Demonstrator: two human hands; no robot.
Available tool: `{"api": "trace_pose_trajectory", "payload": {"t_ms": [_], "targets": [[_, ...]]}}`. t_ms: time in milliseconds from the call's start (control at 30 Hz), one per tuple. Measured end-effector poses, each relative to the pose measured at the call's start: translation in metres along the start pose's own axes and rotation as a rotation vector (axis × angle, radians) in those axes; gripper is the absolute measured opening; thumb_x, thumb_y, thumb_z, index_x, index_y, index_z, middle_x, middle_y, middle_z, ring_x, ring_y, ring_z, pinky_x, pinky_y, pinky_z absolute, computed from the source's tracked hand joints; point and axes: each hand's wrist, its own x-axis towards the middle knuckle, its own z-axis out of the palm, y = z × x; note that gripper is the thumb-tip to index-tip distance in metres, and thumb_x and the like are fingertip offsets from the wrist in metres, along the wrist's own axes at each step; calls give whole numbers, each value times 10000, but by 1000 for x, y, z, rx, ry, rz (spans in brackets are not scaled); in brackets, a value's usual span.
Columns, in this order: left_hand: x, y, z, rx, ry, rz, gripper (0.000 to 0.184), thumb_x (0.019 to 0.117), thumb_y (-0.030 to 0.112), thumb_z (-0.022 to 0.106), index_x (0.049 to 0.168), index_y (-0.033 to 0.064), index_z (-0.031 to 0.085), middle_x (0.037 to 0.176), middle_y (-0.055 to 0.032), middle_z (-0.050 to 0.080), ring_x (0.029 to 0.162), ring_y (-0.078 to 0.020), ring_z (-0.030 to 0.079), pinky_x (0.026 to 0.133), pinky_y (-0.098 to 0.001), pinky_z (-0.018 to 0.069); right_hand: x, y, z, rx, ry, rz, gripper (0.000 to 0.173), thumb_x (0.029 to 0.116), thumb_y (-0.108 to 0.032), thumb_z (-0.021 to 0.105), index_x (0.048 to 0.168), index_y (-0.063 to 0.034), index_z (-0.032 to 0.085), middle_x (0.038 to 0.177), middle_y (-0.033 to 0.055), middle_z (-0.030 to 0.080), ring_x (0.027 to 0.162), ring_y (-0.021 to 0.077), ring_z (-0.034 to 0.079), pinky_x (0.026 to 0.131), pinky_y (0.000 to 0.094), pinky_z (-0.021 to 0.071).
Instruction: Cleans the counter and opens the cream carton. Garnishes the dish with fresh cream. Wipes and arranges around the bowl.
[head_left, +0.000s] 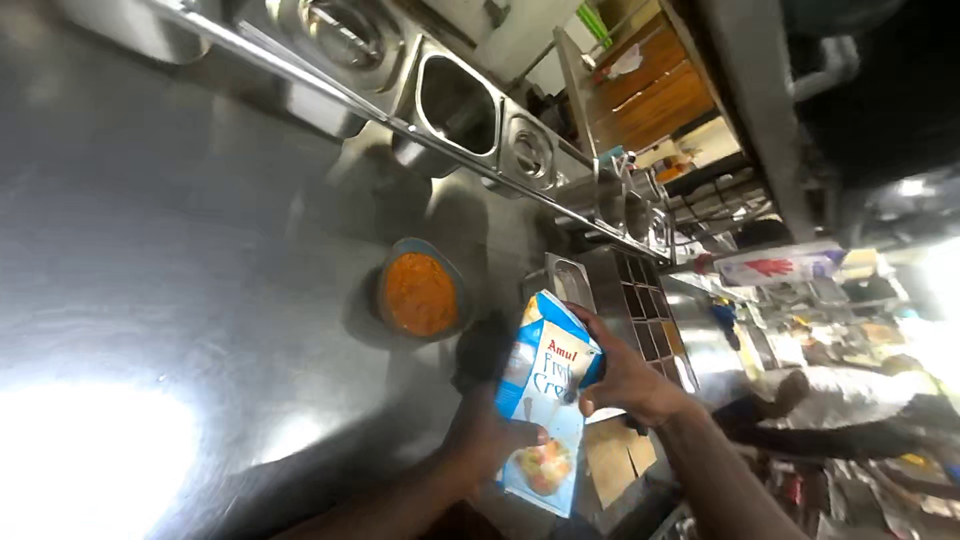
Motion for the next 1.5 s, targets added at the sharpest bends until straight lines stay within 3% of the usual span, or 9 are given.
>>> {"api": "trace_pose_trajectory", "payload": {"t_ms": [100,233,333,767,1033,1133,1300,1367,1500], "targets": [[-3,3,9,108,1,15,625,669,139,921,1200,23,611,1030,-76,696,908,-137,700,813,-319,609,-26,46,27,322,231,-131,1371,461,-108,998,1577,-347,237,1284,112,648,1021,276,719,838,447,641],[-4,13,21,263,-11,49,739,639,142,930,1282,29,585,1097,-70,692,966,-121,695,853,-301,603,-53,82,69,651,377,-297,1127,511,-122,996,1430,-104,344,1149,87,699,993,214,728,846,419,640],[-5,13,24,434,-26,15,699,636,223,946,1227,49,617,1066,-55,700,951,-118,697,857,-310,599,-64,98,89,764,457,-282,1121,487,-61,984,1399,-66,332,1128,114,699,978,231,734,839,421,642],[-12,-5,22,638,-39,-17,432,861,412,801,1131,92,696,939,-17,718,851,-100,701,809,-322,589,-64,125,119,874,644,-375,635,613,-51,951,1130,25,589,945,124,762,841,206,761,788,397,653],[-11,10,23,756,-113,-56,452,969,477,667,1167,71,677,1009,-71,704,925,-158,695,865,-382,573,-57,131,124,971,657,-362,641,641,-95,953,1140,27,570,935,126,758,832,196,758,782,387,652],[-2,19,27,721,-165,-77,569,947,479,697,1320,62,595,1164,-96,683,1065,-167,679,966,-389,557,-57,130,118,920,647,-327,570,693,-115,928,1116,45,581,914,132,752,808,195,754,769,378,651],[17,12,35,604,-82,-93,620,847,407,830,1314,65,608,1179,-115,682,1078,-178,675,975,-394,551,-66,119,83,605,547,-113,367,878,-167,753,1130,48,597,923,118,741,814,188,742,770,362,644],[22,8,33,531,-90,-106,621,855,389,828,1333,68,593,1197,-115,681,1081,-172,684,974,-389,564,-73,110,52,282,395,-21,395,967,-326,656,1200,-11,606,963,76,745,836,165,739,745,346,638],[28,10,38,521,-61,-104,607,879,416,800,1319,47,601,1203,-138,673,1107,-209,664,989,-427,540,-60,84,-2,-114,287,-111,664,936,-491,656,1491,-178,470,1188,33,698,969,171,718,824,379,631]]}}
